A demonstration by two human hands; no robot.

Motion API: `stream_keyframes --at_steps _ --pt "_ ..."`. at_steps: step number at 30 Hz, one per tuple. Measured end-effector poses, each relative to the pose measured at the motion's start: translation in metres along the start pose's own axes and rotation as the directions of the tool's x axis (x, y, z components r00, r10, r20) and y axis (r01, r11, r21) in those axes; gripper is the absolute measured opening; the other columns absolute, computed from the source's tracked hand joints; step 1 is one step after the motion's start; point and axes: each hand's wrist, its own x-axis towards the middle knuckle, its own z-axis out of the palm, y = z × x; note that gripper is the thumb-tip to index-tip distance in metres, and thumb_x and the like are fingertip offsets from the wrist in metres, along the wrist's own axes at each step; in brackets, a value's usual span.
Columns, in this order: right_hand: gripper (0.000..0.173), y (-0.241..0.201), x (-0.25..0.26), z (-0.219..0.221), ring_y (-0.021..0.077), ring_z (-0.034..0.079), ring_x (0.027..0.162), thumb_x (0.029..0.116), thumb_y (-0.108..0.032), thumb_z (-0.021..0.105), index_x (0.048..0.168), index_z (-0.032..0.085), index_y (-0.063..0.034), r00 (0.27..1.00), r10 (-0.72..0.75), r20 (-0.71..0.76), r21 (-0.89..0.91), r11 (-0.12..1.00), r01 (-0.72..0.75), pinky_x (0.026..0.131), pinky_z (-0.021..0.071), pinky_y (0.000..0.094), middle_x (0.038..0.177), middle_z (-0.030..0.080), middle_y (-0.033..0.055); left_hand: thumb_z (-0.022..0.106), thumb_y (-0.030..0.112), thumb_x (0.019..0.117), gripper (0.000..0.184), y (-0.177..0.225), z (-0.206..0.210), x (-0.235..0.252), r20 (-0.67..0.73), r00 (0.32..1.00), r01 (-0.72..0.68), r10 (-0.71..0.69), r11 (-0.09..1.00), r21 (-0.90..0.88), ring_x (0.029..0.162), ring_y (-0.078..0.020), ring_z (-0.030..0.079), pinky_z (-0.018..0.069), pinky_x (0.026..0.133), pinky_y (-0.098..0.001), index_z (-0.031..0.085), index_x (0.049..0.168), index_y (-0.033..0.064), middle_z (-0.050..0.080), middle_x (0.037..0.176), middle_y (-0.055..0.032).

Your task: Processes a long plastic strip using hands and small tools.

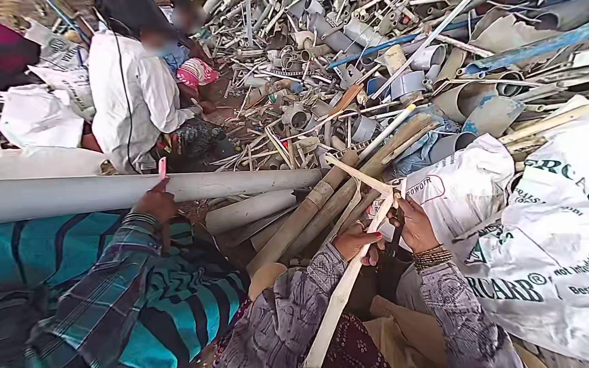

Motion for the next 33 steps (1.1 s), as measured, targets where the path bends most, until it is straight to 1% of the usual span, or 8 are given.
stream_keyframes --at_steps 3,5,8,11,14,19,27,33 --pt "0.037 0.005 -0.002 -0.003 -0.004 0.047 0.054 0.1131 -0.018 0.031 0.125 0.056 0.0061 0.981 -0.188 0.052 -0.447 0.874 0.191 0.05 0.0376 0.0138 0.078 0.061 -0.0028 0.042 -0.008 0.1001 0.016 0.009 0.012 -0.003 -0.163 0.983 0.108 -0.083 0.983 0.15 0.044 0.001 0.046 0.0419 0.044 -0.0123 0.043 0.116 -0.0079 0.051 0.066 0.0018" --pt "0.039 0.012 0.001 -0.007 0.0013 0.048 0.058 0.1099 -0.013 0.034 0.123 0.061 0.0111 0.9 -0.41 0.149 -0.646 0.648 0.402 0.058 0.0428 0.0205 0.077 0.061 0.0021 0.045 -0.007 0.0999 0.015 0.009 0.008 0.0 -0.172 0.981 0.126 -0.094 0.974 0.191 0.043 0.0009 0.047 0.0423 0.043 -0.0123 0.044 0.115 -0.0071 0.052 0.067 0.0013" --pt "0.037 0.005 -0.01 -0.001 0.0285 0.062 0.06 0.1044 -0.006 0.039 0.125 0.062 0.0132 0.795 -0.536 0.285 -0.789 0.34 0.512 0.061 0.0508 0.0471 0.073 0.067 0.0162 0.049 -0.003 0.102 0.029 0.012 0.009 0.003 -0.187 0.97 0.207 -0.153 0.925 0.317 0.045 -0.0012 0.048 0.044 0.046 -0.0153 0.041 0.129 -0.0092 0.056 0.073 -0.0021" --pt "0.033 -0.006 -0.026 0.01 0.0488 0.07 0.088 0.1018 0.0 0.045 0.125 0.065 0.0119 0.832 -0.475 0.286 -0.864 0.248 0.438 0.076 0.053 0.061 0.101 0.07 0.0317 0.048 0.001 0.1047 0.04 0.019 0.014 0.003 -0.218 0.956 0.274 -0.195 0.859 0.432 0.049 -0.0039 0.049 0.0444 0.049 -0.0183 0.034 0.141 -0.0099 0.056 0.085 -0.0074" --pt "0.031 -0.009 -0.029 0.018 0.0506 0.069 0.095 0.1019 0.001 0.046 0.124 0.066 0.0098 0.883 -0.41 0.229 -0.917 0.213 0.337 0.078 0.0528 0.061 0.112 0.067 0.0336 0.049 0.007 0.1068 0.041 0.022 0.016 0.003 -0.245 0.952 0.289 -0.183 0.803 0.521 0.053 -0.0068 0.051 0.0471 0.054 -0.0215 0.036 0.141 -0.0103 0.057 0.09 -0.011" --pt "0.046 -0.013 -0.02 0.024 0.0485 0.071 0.095 0.1056 -0.003 0.041 0.15 0.05 -0.0031 0.936 -0.334 0.112 -0.976 0.141 0.167 0.08 0.053 0.0598 0.122 0.069 0.0283 0.048 0.013 0.1085 0.047 0.019 0.017 0.003 -0.25 0.947 0.313 -0.199 0.74 0.596 0.059 -0.0129 0.056 0.0513 0.062 -0.0275 0.032 0.147 -0.0084 0.056 0.095 -0.0151" --pt "0.044 0.003 -0.022 0.006 0.0503 0.071 0.081 0.0982 0.005 0.046 0.138 0.063 0.0001 0.825 -0.516 0.229 -0.924 0.151 0.351 0.068 0.0534 0.0618 0.107 0.072 0.0296 0.045 0.014 0.1094 0.053 0.021 0.018 0.003 -0.252 0.945 0.325 -0.207 0.672 0.666 0.065 -0.0197 0.06 0.0538 0.07 -0.0339 0.024 0.153 -0.0068 0.058 0.096 -0.0196" --pt "0.047 0.032 -0.042 -0.005 0.0373 0.066 0.051 0.0794 0.012 0.057 0.122 0.074 0.0005 0.6 -0.635 0.488 -0.833 -0.133 0.537 0.043 0.0496 0.0478 0.081 0.072 0.0226 0.043 0.016 0.1103 0.049 0.022 0.016 0.005 -0.291 0.925 0.381 -0.245 0.601 0.703 0.073 -0.0235 0.064 0.0541 0.077 -0.0365 0.028 0.15 -0.0089 0.06 0.101 -0.023"
